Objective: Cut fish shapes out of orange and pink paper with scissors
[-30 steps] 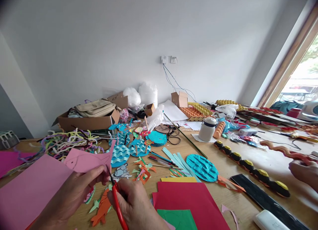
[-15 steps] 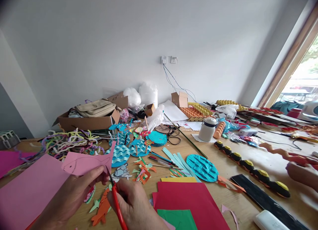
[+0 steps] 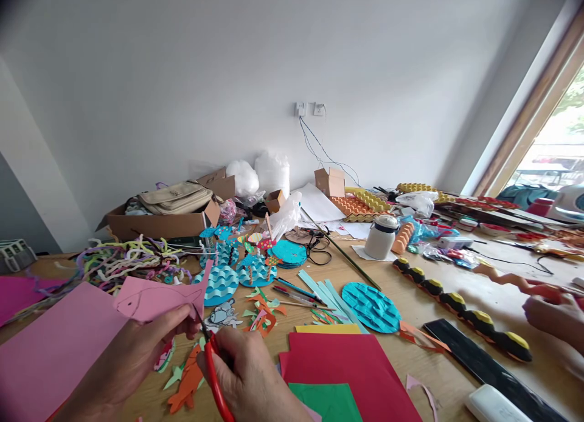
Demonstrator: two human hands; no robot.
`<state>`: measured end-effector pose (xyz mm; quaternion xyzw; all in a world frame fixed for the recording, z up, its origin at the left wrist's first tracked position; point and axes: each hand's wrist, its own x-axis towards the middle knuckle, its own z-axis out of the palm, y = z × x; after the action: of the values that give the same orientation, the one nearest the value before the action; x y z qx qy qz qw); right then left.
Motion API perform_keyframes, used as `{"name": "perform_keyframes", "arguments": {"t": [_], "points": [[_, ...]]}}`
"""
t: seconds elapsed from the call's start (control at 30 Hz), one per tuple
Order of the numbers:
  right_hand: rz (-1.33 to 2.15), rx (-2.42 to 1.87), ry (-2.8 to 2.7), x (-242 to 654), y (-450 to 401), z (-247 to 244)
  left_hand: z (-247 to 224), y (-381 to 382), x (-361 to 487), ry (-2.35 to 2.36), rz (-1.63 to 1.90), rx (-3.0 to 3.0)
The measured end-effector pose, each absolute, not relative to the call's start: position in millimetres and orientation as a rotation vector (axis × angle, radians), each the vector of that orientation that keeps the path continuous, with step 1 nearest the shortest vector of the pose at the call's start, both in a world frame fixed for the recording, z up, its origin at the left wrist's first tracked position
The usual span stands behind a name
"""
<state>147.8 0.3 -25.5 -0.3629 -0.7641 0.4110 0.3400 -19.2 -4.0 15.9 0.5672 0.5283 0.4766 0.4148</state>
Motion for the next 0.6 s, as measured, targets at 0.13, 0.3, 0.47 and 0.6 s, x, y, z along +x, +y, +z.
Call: {"name": "perform_keyframes", "arguments": {"t": [0.13, 0.3, 0.47, 0.6], "points": [[1.038, -0.943, -2.001, 148.2, 0.6, -25.4, 18.4, -3.5, -18.6, 1.359, 1.196, 1.459], [1.210, -0.967, -1.970, 148.2, -1.4, -22.0, 27.1, -5.1, -11.3, 1.428, 1.204, 1.421], [1.278, -0.976, -1.944, 148.6, -2.9, -18.6, 34.8, -7.2, -6.0, 1.515, 1.217, 1.372], [1.282, -0.963, -1.938, 148.7, -2.5, -18.7, 37.2, -9.0, -5.8, 1.489, 1.228, 1.379]]}}
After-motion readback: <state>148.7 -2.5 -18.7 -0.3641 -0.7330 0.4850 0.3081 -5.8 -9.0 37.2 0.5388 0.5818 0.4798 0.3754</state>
